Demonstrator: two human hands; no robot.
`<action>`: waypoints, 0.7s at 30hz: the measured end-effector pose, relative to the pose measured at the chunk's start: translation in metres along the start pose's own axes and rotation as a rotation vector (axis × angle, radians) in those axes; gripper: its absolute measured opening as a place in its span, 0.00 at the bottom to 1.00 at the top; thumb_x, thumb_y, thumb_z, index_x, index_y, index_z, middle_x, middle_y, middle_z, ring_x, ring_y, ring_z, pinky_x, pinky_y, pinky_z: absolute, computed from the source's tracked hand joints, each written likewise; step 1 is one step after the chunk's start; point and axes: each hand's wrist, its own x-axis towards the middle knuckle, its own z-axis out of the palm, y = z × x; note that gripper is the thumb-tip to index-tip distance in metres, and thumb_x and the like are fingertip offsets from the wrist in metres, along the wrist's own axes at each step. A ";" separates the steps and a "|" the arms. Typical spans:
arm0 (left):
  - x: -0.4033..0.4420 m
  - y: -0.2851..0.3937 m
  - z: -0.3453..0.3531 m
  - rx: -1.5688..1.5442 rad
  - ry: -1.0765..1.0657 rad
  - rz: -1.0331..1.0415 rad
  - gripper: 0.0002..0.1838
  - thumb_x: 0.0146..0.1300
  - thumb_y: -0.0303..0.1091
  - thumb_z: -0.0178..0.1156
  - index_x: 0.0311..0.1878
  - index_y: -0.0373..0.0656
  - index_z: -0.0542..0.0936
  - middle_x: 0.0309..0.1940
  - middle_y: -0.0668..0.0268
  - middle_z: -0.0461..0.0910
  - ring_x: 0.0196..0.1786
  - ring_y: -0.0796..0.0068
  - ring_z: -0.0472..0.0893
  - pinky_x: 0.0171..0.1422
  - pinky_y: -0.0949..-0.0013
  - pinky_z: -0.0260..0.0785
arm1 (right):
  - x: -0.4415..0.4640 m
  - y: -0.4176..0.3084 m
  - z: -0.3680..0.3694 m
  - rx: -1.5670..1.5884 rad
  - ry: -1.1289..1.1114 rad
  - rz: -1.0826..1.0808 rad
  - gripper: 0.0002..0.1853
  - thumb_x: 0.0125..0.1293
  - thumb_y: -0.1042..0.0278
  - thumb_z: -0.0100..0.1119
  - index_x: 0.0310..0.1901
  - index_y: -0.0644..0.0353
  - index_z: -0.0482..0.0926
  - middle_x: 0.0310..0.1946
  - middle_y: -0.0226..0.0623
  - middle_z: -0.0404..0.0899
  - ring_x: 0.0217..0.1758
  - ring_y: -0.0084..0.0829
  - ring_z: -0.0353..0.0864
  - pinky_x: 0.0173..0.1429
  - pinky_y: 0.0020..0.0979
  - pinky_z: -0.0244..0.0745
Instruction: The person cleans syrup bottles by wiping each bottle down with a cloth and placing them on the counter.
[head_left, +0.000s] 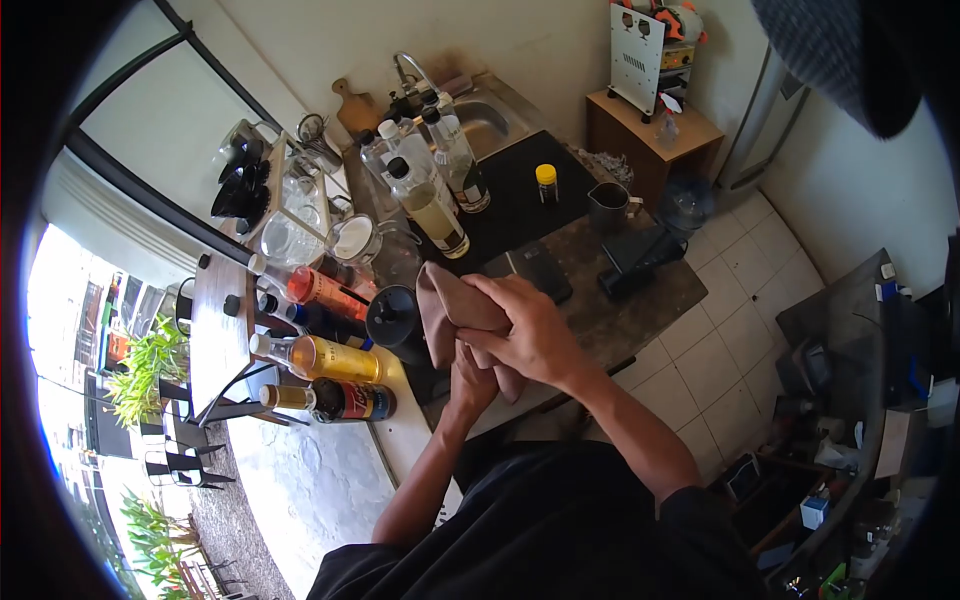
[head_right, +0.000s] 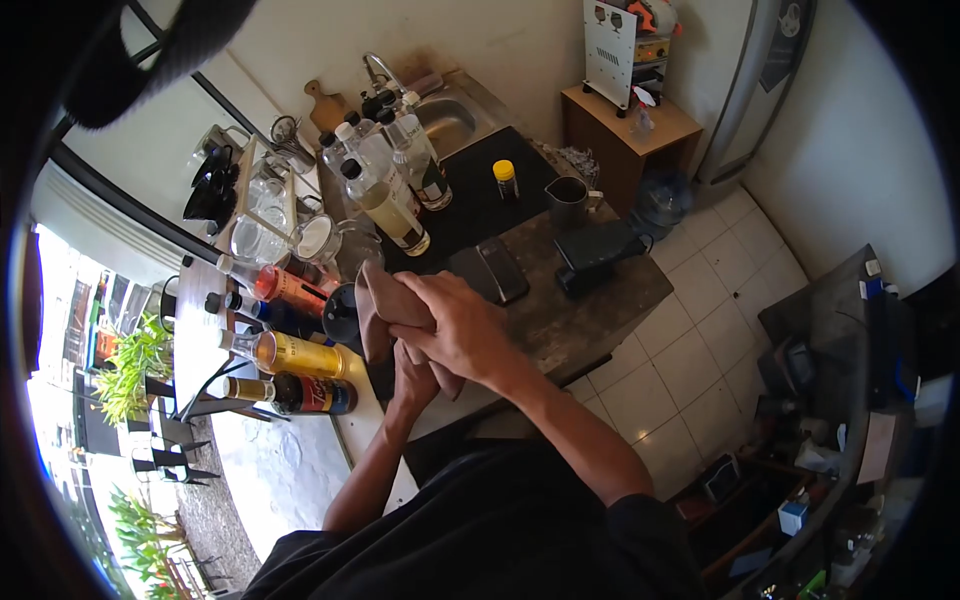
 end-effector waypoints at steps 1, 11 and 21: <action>-0.005 -0.012 0.006 0.090 -0.005 -0.012 0.24 0.60 0.35 0.65 0.57 0.36 0.72 0.51 0.50 0.77 0.51 0.50 0.79 0.54 0.57 0.73 | 0.004 0.000 -0.008 0.059 -0.113 0.016 0.34 0.53 0.67 0.74 0.63 0.64 0.73 0.43 0.46 0.81 0.46 0.44 0.82 0.51 0.36 0.77; 0.009 0.031 -0.018 -0.324 -0.050 -0.101 0.32 0.51 0.32 0.71 0.60 0.37 0.71 0.53 0.55 0.76 0.56 0.60 0.78 0.60 0.61 0.71 | 0.014 0.009 -0.023 0.145 -0.403 0.020 0.31 0.54 0.71 0.70 0.61 0.60 0.70 0.49 0.38 0.79 0.57 0.40 0.78 0.61 0.39 0.72; 0.009 0.024 -0.027 -0.075 -0.055 -0.040 0.31 0.47 0.32 0.72 0.55 0.35 0.74 0.48 0.52 0.80 0.52 0.54 0.81 0.55 0.58 0.73 | 0.006 0.002 0.008 0.008 -0.157 -0.069 0.23 0.62 0.68 0.64 0.58 0.63 0.72 0.46 0.41 0.80 0.46 0.38 0.80 0.54 0.38 0.73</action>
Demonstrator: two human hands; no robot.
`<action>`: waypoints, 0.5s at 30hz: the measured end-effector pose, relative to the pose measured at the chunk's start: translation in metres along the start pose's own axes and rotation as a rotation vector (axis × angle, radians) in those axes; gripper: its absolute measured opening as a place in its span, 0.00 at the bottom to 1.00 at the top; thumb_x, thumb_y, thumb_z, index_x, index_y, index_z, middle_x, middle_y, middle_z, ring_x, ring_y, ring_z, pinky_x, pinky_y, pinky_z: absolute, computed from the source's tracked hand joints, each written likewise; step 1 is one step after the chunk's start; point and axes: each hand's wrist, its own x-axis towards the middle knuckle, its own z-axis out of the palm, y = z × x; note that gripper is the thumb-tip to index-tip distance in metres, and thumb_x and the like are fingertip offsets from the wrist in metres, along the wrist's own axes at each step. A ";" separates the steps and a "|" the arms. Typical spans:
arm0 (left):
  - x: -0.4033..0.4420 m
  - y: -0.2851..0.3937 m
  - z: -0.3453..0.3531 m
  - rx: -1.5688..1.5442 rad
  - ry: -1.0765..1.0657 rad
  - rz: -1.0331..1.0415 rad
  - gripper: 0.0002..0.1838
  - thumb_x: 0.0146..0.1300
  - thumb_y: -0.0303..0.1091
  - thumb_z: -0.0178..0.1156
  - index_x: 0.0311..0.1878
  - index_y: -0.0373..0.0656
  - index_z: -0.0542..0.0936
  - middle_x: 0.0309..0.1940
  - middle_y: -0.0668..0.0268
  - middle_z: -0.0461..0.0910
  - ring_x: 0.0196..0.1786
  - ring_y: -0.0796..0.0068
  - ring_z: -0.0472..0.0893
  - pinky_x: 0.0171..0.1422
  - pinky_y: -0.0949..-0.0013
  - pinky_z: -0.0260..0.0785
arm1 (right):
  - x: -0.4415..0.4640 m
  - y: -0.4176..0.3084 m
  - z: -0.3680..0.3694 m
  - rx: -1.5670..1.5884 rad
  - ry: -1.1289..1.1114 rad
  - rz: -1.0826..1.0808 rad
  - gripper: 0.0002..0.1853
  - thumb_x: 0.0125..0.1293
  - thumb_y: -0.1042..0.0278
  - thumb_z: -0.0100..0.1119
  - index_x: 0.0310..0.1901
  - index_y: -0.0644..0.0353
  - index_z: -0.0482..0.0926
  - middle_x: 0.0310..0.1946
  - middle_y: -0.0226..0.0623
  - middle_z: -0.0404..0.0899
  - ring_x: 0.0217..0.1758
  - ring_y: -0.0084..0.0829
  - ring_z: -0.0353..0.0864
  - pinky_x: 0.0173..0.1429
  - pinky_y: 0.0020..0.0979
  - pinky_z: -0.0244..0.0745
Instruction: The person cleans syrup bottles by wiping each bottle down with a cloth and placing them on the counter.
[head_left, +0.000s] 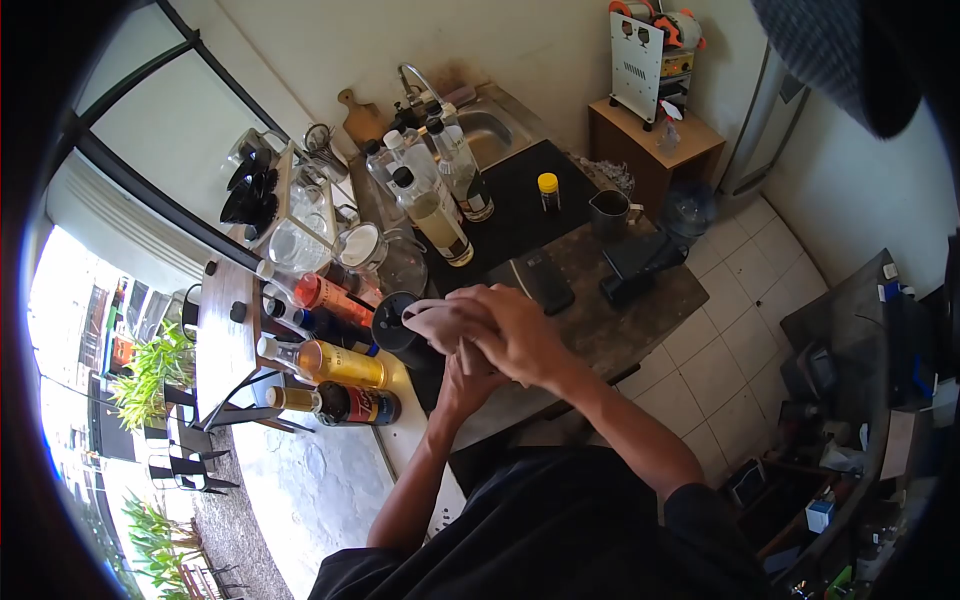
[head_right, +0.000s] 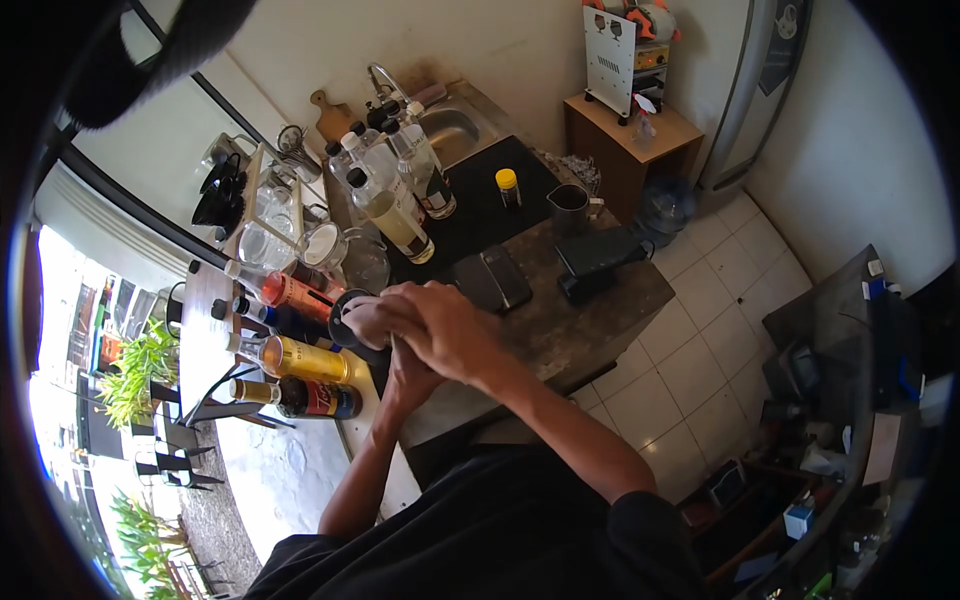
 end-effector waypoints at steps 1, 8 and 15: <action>0.000 0.002 -0.001 -0.026 -0.002 -0.056 0.33 0.45 0.33 0.73 0.56 0.35 0.73 0.48 0.53 0.81 0.51 0.55 0.82 0.55 0.58 0.73 | -0.001 0.005 -0.001 -0.001 0.002 0.002 0.23 0.62 0.68 0.64 0.58 0.63 0.72 0.46 0.41 0.80 0.46 0.38 0.80 0.54 0.38 0.73; 0.003 0.013 -0.007 -0.158 -0.113 -0.125 0.28 0.45 0.34 0.75 0.50 0.37 0.77 0.42 0.61 0.82 0.45 0.68 0.83 0.51 0.62 0.74 | -0.012 0.037 0.000 1.028 0.092 0.308 0.20 0.71 0.70 0.56 0.62 0.64 0.71 0.52 0.41 0.80 0.56 0.25 0.77 0.59 0.29 0.72; 0.001 0.006 -0.003 -0.163 -0.129 -0.145 0.42 0.44 0.31 0.76 0.63 0.38 0.66 0.54 0.56 0.72 0.59 0.58 0.75 0.64 0.60 0.67 | -0.031 0.002 -0.019 0.311 0.000 0.281 0.20 0.73 0.64 0.55 0.61 0.67 0.72 0.54 0.44 0.78 0.56 0.29 0.78 0.61 0.30 0.71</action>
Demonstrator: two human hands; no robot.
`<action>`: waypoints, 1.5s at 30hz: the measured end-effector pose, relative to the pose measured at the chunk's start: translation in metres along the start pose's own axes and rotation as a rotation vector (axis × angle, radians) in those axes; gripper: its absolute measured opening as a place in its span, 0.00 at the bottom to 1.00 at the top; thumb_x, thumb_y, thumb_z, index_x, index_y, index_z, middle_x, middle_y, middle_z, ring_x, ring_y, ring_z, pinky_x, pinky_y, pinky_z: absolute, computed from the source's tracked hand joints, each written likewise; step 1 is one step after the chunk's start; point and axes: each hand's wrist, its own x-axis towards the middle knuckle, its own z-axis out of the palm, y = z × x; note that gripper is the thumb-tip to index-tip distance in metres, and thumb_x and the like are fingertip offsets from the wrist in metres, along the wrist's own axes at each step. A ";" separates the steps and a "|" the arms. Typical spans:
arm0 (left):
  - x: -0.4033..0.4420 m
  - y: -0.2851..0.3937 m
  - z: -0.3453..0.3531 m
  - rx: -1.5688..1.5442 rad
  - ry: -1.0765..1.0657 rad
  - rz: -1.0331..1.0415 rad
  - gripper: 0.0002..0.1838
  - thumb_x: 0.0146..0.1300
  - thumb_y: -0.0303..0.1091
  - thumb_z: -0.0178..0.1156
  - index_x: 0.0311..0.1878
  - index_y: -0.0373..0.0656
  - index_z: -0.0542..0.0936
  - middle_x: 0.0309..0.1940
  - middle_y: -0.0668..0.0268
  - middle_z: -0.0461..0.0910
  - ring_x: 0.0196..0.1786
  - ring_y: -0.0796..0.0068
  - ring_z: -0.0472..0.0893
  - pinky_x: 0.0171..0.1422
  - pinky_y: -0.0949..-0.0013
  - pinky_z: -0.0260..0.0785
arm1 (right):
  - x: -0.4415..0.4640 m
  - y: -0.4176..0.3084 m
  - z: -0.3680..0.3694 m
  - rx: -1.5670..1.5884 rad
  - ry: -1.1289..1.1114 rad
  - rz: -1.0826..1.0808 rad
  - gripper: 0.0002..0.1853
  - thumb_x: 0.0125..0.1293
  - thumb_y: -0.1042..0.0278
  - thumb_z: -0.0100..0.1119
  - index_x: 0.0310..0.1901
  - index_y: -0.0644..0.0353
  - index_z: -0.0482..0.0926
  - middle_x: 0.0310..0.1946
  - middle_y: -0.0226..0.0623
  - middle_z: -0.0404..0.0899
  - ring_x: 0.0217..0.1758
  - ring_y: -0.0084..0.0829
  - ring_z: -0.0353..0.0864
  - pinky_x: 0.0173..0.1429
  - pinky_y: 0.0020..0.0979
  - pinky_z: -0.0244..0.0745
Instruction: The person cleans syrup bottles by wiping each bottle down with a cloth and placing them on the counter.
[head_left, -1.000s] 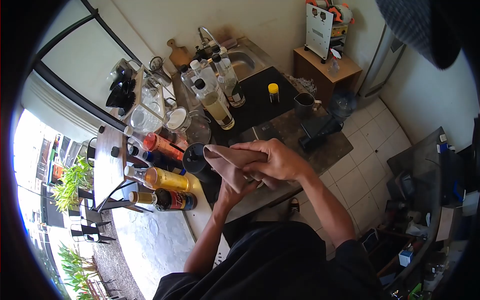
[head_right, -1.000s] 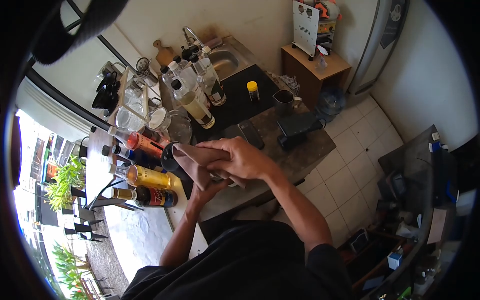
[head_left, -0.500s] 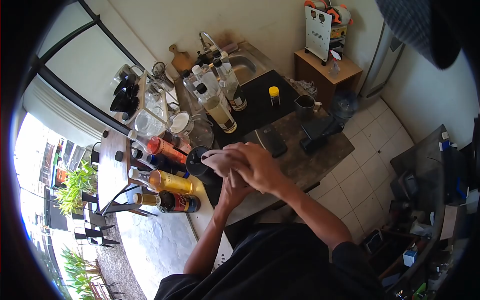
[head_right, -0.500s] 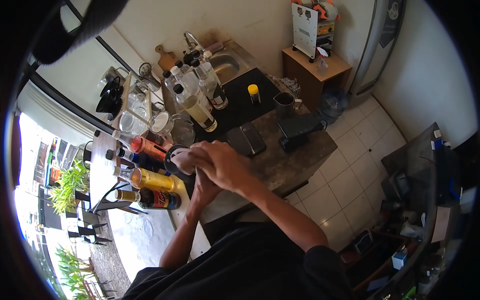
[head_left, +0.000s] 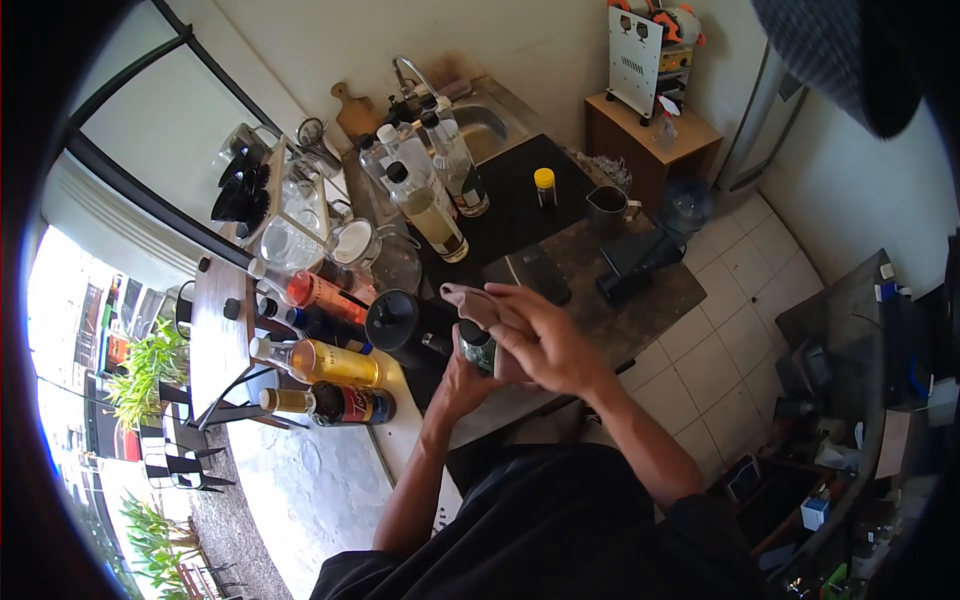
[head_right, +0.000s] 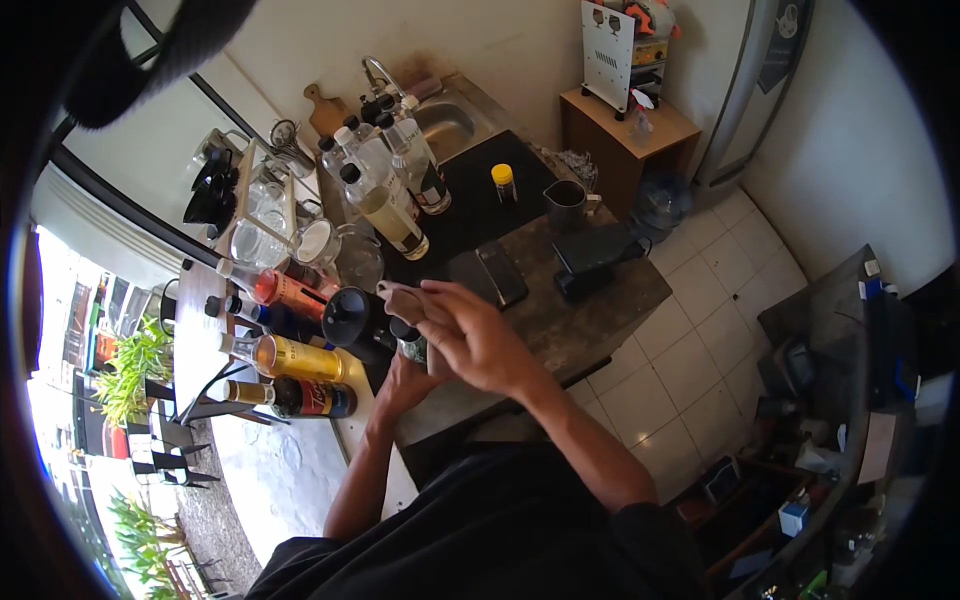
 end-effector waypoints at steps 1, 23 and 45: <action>0.003 0.001 0.000 -0.007 -0.001 -0.002 0.42 0.44 0.31 0.76 0.63 0.38 0.66 0.54 0.56 0.72 0.59 0.58 0.75 0.64 0.60 0.67 | -0.003 -0.005 0.003 -0.146 0.073 -0.045 0.20 0.74 0.64 0.54 0.61 0.68 0.72 0.54 0.44 0.78 0.56 0.27 0.77 0.60 0.29 0.71; -0.003 0.046 -0.008 0.097 -0.004 -0.108 0.40 0.51 0.42 0.76 0.58 0.35 0.62 0.50 0.49 0.77 0.58 0.56 0.78 0.64 0.60 0.69 | -0.064 0.139 0.013 -0.406 0.077 0.235 0.17 0.75 0.57 0.50 0.49 0.65 0.76 0.43 0.44 0.68 0.49 0.45 0.68 0.56 0.40 0.65; 0.041 0.051 0.012 -0.570 0.563 0.222 0.05 0.61 0.24 0.52 0.36 0.39 0.66 0.31 0.65 0.68 0.36 0.77 0.67 0.46 0.72 0.64 | -0.026 0.066 0.033 0.345 0.161 0.372 0.19 0.79 0.60 0.43 0.61 0.64 0.72 0.55 0.45 0.78 0.53 0.29 0.78 0.59 0.30 0.71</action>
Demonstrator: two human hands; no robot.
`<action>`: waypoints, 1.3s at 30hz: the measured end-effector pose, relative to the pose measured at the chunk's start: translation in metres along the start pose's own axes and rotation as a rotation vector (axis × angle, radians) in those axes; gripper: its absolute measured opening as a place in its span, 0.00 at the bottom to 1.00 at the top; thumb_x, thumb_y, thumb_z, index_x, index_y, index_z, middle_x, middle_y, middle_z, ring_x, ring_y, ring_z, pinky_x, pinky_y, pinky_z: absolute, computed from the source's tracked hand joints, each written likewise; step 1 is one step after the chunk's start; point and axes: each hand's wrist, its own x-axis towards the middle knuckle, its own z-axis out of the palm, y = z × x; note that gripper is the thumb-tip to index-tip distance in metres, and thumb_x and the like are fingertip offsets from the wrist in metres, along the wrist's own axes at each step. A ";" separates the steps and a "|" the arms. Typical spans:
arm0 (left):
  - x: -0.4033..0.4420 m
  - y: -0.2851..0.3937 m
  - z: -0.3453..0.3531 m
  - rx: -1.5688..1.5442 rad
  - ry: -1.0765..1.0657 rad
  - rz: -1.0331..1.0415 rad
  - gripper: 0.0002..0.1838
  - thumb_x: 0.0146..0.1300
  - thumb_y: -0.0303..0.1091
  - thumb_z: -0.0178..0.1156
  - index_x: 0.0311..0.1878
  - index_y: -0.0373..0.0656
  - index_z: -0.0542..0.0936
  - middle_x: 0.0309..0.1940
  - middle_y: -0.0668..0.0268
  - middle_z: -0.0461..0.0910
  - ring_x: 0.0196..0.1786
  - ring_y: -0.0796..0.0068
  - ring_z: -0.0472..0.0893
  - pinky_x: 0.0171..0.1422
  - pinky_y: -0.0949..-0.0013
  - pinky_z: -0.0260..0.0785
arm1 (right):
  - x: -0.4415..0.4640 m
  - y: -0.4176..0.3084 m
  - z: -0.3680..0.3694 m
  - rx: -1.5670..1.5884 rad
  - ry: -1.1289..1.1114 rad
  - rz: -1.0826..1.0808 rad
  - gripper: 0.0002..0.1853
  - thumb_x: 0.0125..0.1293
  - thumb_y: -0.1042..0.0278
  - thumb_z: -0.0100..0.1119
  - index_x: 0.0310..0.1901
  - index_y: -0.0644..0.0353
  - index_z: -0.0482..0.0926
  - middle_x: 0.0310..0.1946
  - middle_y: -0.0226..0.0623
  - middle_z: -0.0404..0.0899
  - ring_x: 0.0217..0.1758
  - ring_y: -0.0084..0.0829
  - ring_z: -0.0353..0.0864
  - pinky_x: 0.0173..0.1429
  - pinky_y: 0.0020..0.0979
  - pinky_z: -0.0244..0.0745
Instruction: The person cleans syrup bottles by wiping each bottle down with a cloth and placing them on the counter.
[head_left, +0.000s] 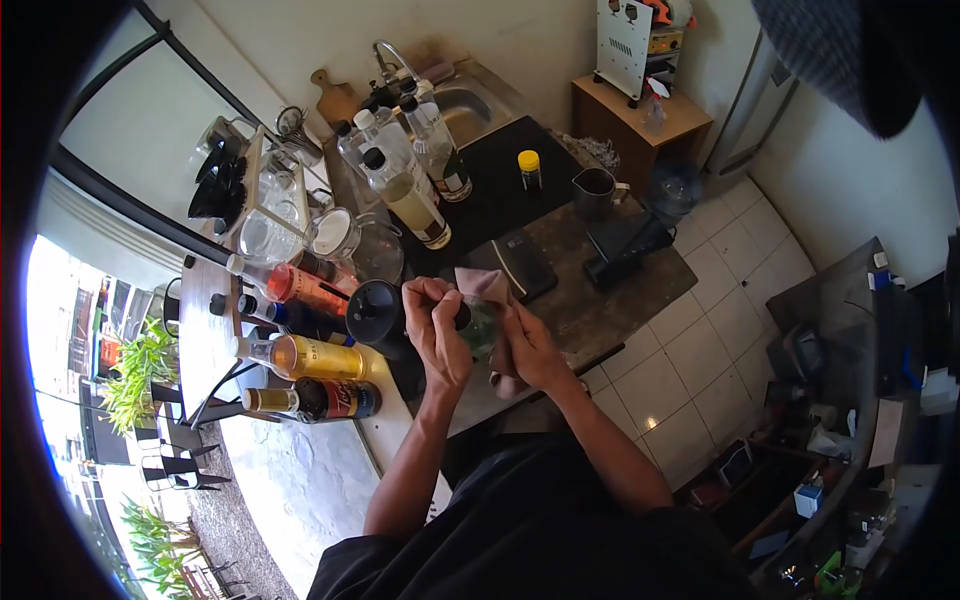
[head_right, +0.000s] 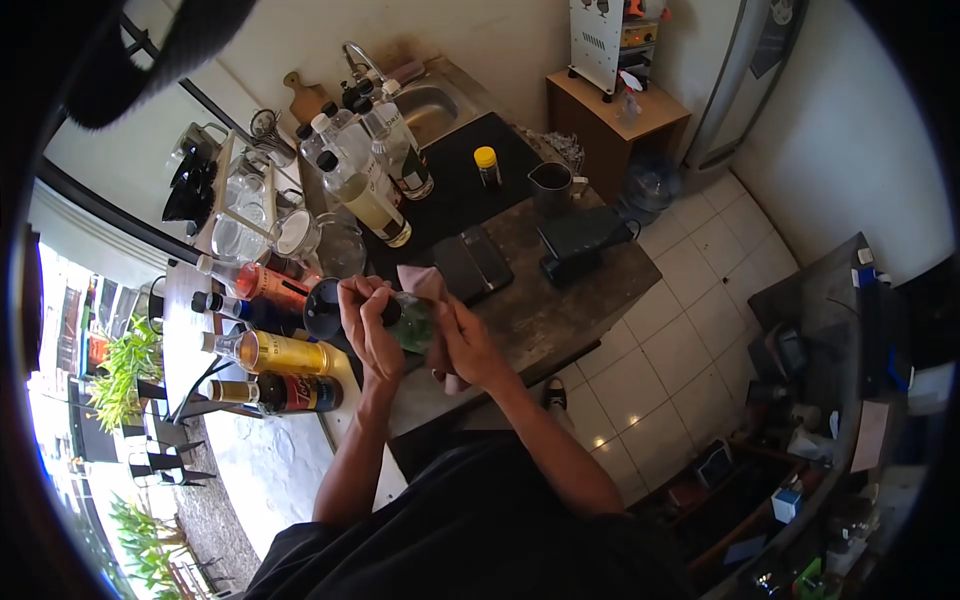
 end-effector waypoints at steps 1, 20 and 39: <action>0.001 0.001 -0.001 0.000 -0.003 0.002 0.05 0.61 0.24 0.52 0.36 0.39 0.66 0.31 0.65 0.68 0.36 0.77 0.67 0.46 0.72 0.64 | 0.003 0.017 -0.003 0.030 -0.012 -0.034 0.21 0.79 0.58 0.41 0.63 0.63 0.71 0.56 0.42 0.78 0.55 0.27 0.76 0.60 0.30 0.70; 0.027 -0.006 -0.010 0.145 -0.291 0.118 0.19 0.51 0.34 0.52 0.45 0.35 0.63 0.51 0.53 0.61 0.62 0.58 0.62 0.72 0.59 0.49 | 0.006 -0.063 0.005 -0.203 -0.012 -0.489 0.16 0.71 0.69 0.50 0.57 0.64 0.76 0.52 0.46 0.78 0.56 0.39 0.79 0.61 0.34 0.71; 0.024 -0.013 -0.008 0.110 -0.316 0.215 0.26 0.52 0.38 0.51 0.54 0.34 0.66 0.53 0.55 0.66 0.63 0.60 0.66 0.75 0.57 0.49 | 0.034 0.042 -0.011 0.315 -0.119 -0.062 0.17 0.81 0.60 0.37 0.56 0.63 0.72 0.46 0.30 0.76 0.49 0.18 0.71 0.58 0.24 0.68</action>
